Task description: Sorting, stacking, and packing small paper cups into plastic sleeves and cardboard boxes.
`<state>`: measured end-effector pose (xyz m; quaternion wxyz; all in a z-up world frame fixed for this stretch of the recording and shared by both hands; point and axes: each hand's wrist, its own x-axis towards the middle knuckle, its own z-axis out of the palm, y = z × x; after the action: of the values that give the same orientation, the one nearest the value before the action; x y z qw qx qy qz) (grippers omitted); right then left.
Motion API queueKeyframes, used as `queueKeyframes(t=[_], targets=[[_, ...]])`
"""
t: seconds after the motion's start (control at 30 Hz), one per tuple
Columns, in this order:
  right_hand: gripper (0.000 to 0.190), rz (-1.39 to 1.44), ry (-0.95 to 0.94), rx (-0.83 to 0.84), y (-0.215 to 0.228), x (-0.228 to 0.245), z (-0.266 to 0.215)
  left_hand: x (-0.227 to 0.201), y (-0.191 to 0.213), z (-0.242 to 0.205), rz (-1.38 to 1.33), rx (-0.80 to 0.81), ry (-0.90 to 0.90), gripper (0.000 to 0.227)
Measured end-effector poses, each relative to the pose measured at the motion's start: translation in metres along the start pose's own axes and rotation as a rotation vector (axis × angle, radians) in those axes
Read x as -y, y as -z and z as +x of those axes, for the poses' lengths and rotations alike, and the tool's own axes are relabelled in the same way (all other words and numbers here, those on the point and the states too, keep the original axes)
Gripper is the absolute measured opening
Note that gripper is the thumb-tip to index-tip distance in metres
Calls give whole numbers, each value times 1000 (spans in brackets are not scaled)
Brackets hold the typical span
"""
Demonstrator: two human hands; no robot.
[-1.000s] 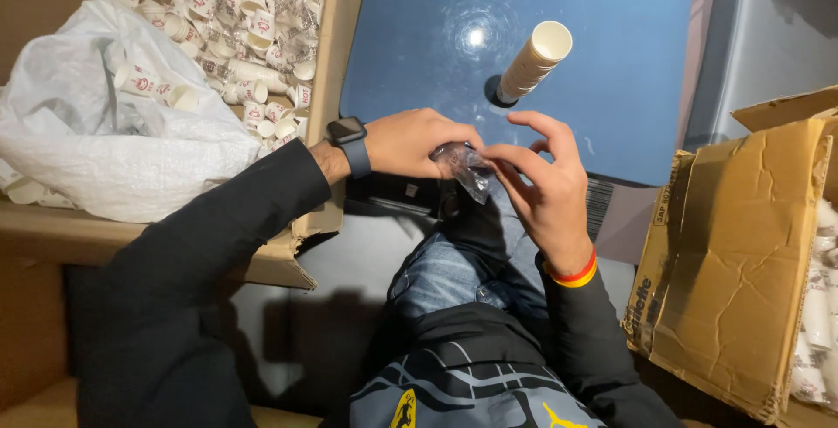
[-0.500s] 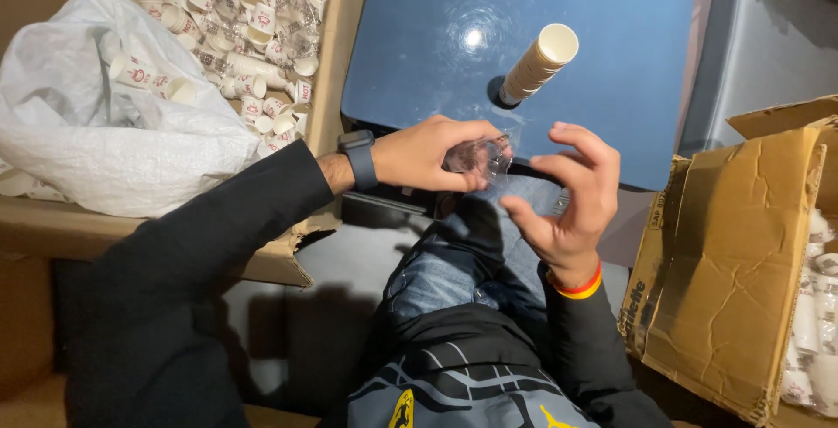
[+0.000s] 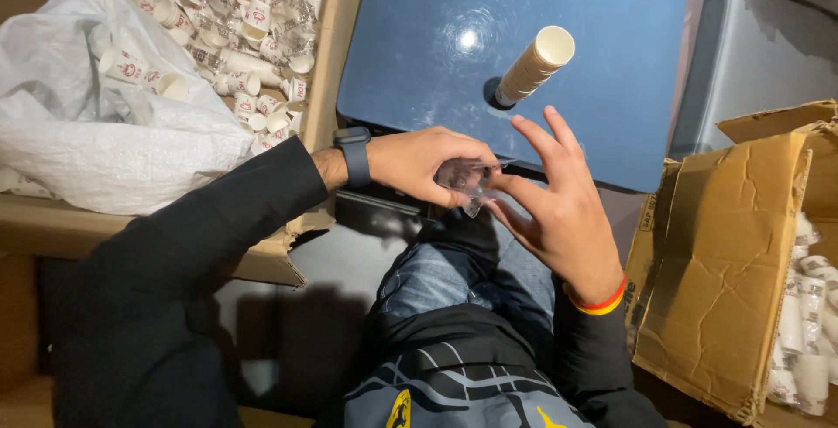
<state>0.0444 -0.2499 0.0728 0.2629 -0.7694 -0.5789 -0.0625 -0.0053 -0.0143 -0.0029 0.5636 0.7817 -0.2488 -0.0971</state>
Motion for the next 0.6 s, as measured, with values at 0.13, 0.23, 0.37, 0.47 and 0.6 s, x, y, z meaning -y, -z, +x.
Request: queueKeyframes(t=[0.13, 0.23, 0.37, 0.47, 0.6], targets=[[39, 30, -4, 12, -5, 7, 7, 7, -2, 1, 158, -19, -132, 41], [24, -48, -14, 143, -6, 3, 7, 15, 1, 2, 170, -7, -136, 42], [32, 90, 17, 139, 3, -11, 12, 18, 3, 2, 98, -49, -76, 42], [46, 251, 30, -6, -9, -47, 10, 19, 6, 4, -4, -130, 25, 44], [82, 558, -361, -563, -50, -93, 21, 42, 9, 5, -65, -363, -121, 52]])
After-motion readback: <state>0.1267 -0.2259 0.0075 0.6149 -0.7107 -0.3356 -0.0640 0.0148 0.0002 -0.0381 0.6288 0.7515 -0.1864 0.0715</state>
